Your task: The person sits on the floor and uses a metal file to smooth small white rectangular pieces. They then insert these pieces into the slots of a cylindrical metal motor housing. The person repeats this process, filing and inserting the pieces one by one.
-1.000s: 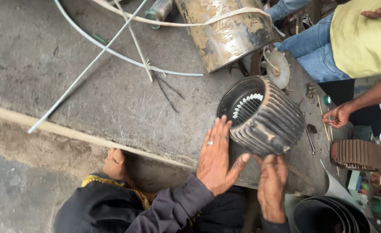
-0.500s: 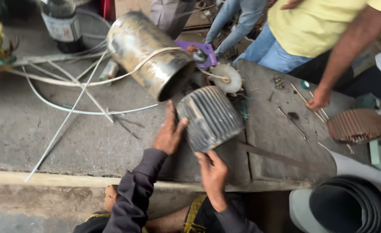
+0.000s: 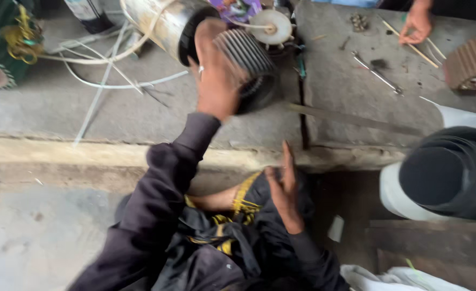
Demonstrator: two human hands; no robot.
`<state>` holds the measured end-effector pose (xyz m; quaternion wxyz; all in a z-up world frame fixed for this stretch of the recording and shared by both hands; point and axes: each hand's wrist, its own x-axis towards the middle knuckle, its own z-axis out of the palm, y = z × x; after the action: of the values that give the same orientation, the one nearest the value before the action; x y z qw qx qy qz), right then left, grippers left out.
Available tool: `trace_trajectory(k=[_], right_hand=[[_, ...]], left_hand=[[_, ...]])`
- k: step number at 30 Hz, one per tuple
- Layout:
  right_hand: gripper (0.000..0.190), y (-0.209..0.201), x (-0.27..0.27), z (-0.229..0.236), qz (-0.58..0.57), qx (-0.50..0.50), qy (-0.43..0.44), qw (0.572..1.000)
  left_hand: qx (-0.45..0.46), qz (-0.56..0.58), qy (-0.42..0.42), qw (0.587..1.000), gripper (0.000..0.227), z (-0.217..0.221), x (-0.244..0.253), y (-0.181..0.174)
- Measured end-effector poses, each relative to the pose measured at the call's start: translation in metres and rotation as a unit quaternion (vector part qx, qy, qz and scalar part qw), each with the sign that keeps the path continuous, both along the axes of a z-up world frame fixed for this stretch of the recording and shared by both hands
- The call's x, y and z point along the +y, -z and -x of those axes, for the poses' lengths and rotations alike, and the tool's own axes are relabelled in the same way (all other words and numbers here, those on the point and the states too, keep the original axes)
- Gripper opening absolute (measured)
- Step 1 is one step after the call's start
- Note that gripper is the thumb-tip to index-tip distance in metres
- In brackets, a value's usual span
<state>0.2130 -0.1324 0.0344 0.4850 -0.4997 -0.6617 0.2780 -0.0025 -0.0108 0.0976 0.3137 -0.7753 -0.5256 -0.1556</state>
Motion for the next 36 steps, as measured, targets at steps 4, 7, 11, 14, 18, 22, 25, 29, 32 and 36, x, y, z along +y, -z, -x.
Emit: trace_trajectory(k=[4, 7, 11, 14, 18, 22, 25, 29, 32, 36], right_hand=[[0.089, -0.018, 0.009, -0.038, -0.057, 0.025, -0.009, 0.998], [0.093, -0.026, 0.017, -0.039, -0.061, 0.087, -0.008, 0.994], [0.100, -0.035, 0.006, -0.039, -0.166, -0.061, 0.071, 0.982], [0.102, -0.028, -0.017, -0.040, -0.258, -0.270, 0.180, 0.910], [0.104, -0.028, -0.033, -0.044, -0.226, -0.274, 0.182, 0.917], [0.105, -0.024, -0.039, -0.050, -0.201, -0.272, 0.186, 0.922], [0.089, -0.005, -0.043, -0.058, -0.187, -0.233, 0.165, 0.940], [0.051, 0.072, -0.065, -0.093, 0.084, -0.009, 0.157, 0.984], [0.046, 0.144, -0.065, -0.157, 0.175, 0.157, 0.296, 0.926], [0.062, 0.229, -0.087, -0.257, 0.208, -0.199, 0.519, 0.805]], left_hand=[[0.049, -0.021, -0.082, 0.995, 0.091, -0.034, -0.001, 0.001], [0.090, -0.069, -0.136, 0.984, 0.091, -0.019, -0.036, 0.011], [-0.012, -0.178, -0.137, 0.974, 0.091, 0.006, -0.089, 0.039], [-0.142, -0.172, -0.099, 0.970, 0.103, 0.024, -0.123, 0.081], [-0.170, -0.059, -0.161, 0.970, 0.099, 0.032, -0.163, 0.125], [-0.208, 0.007, -0.153, 0.966, 0.098, 0.021, -0.167, 0.135], [-0.187, 0.009, -0.144, 0.972, 0.096, 0.011, -0.155, 0.113], [-0.327, 0.174, -0.080, 0.925, 0.069, -0.010, -0.170, 0.093], [-0.479, 0.307, -0.074, 0.819, 0.044, -0.021, -0.187, 0.091], [-0.504, 0.365, -0.096, 0.777, 0.041, -0.025, -0.213, 0.111]])
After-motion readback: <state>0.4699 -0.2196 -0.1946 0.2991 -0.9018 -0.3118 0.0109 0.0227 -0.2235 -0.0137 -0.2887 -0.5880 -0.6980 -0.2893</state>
